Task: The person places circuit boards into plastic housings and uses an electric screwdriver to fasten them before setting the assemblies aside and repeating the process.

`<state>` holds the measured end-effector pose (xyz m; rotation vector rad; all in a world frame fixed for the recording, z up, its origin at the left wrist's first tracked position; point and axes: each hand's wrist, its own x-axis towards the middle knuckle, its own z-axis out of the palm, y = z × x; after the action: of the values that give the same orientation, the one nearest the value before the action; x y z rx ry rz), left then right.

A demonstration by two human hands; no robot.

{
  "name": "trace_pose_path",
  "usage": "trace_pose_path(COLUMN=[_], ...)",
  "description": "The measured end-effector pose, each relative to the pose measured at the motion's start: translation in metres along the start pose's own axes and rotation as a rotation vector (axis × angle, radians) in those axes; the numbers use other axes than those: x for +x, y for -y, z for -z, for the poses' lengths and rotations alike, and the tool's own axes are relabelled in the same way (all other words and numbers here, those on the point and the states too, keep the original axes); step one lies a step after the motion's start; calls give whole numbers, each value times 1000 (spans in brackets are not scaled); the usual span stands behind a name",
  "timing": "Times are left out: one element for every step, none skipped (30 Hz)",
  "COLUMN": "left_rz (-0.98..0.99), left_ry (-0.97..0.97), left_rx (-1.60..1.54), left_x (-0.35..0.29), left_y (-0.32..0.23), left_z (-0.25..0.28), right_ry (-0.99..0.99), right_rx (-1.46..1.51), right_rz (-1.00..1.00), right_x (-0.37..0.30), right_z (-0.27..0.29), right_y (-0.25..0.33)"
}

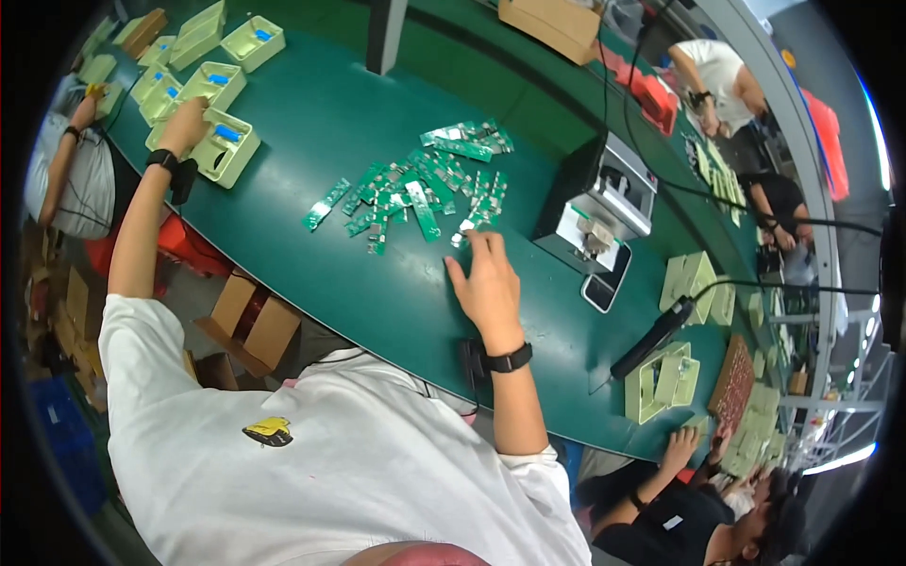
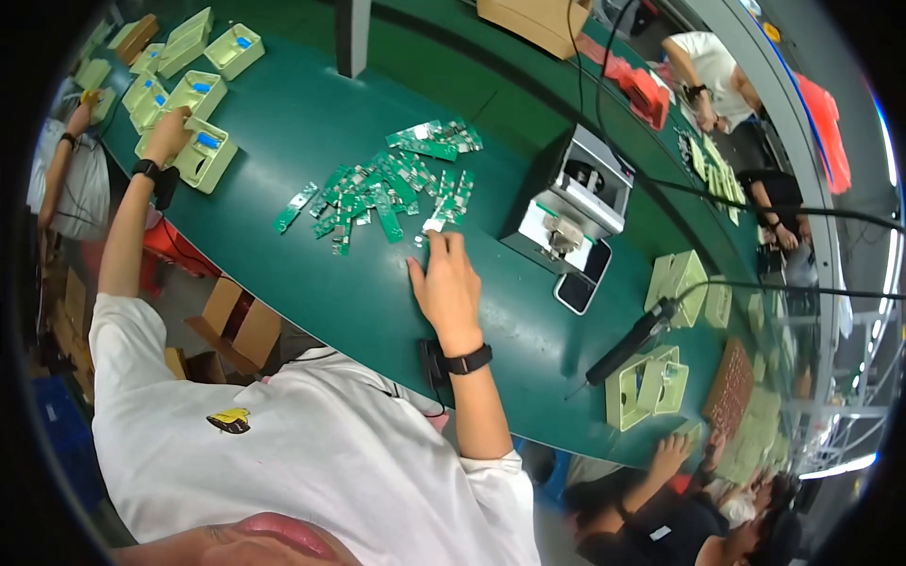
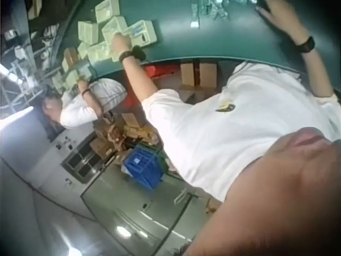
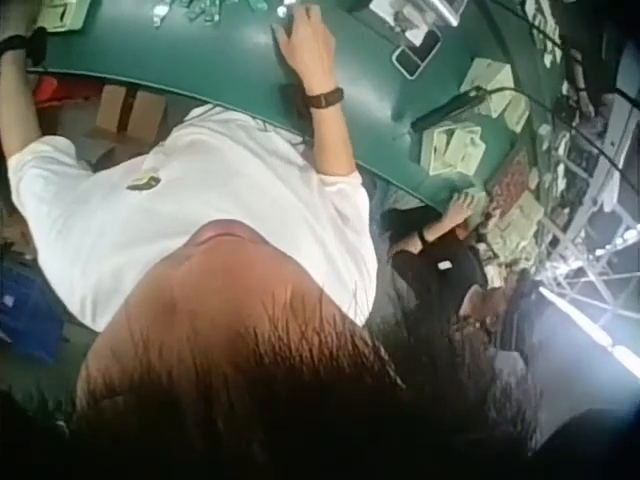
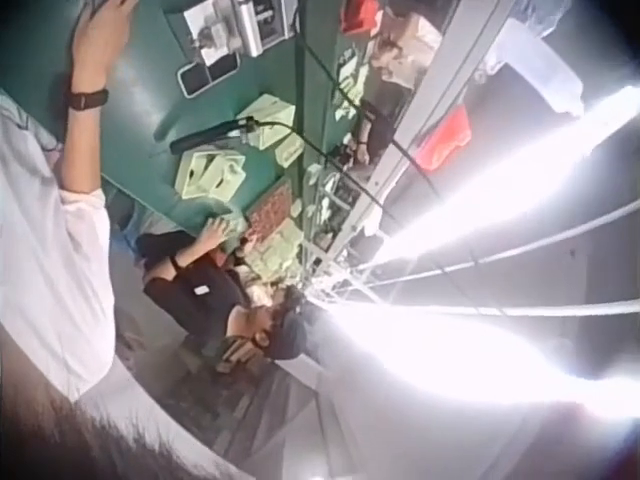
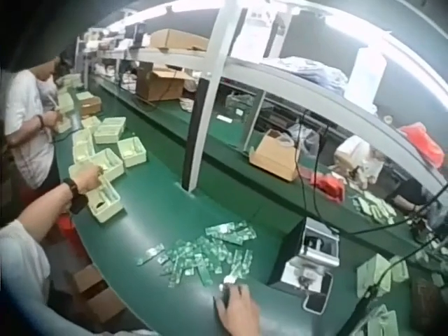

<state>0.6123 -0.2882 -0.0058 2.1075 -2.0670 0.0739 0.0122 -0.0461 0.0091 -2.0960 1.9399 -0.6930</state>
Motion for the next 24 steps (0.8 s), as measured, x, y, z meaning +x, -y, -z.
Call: trace_pose_path(left_rz=[41, 30, 22, 24, 28, 34, 26, 21, 26, 2, -18, -16, -18, -23, -29, -31, -43, -32, -18, -77, -149, -163, -184, -211], left_ry=[-44, -37, -40, -44, -50, -51, -46, -43, -41, -60, -81, -62, -40, -12, 18, 24, 44, 90, 133, 154, 176, 179, 200, 225], left_rx=[13, 12, 12, 15, 20, 29, 36, 47, 62, 66, 73, 66, 54, 41, 25, -10, -51, -67, -85, -107, -126, -130, -173, -218], left_x=[4, 4, 4, 1, -4, -9, -15, -22, -31, -40, -48, -56, -67, -82, -99, -117, -131, -147, -164, -181, -195, -211, -224, -237], left_y=[-5, -7, -8, -6, -4, -2, -8, -14, -16, -19, -25, -45, -75, -105, -133, -159, -183, -211, -235, -253, -270, -281, -293, -304], left_z=[4, 6, 9, 13, 17, 21, 25, 31, 37, 40, 47, 62, 79, 100, 121, 133, 139, 148, 154, 155, 155, 155, 152, 149], right_ry=[31, 70, 69, 51, 32, 13, 16, -21, -59, -55, -42, -28, -24, 4, 31, 36, 48, 53, 58, 62, 22, -19, -42, -66], right_rx=[19, 43, 44, 49, 56, 65, 75, -3, -76, -54, -90, -128, -110, -142, -175, -169, -177, -187, -200, -204, -200, -198, -188, -183], right_rz=[9, 25, 16, 7, 1, -2, 6, 139, 281, 303, 336, 366, 385, 419, 452, 461, 476, 487, 503, 494, 545, 603, 661, 713], right_x=[3, 3, 5, 9, 13, 15, 17, 20, 25, 27, 26, 26, 28, 28, 29, 31, 34, 36, 39, 41, 42, 46, 52, 55], right_z=[-1, -3, -2, 1, 4, 6, 7, 9, 9, 11, 13, 15, 17, 20, 20, 21, 21, 21, 21, 20, 20, 20, 18, 15], right_y=[1, 1, 3, 5, 8, 9, 3, -7, -13, -17, -22, -26, -30, -36, -37, -38, -38, -40, -41, -41, -42, -42, -43, -46])
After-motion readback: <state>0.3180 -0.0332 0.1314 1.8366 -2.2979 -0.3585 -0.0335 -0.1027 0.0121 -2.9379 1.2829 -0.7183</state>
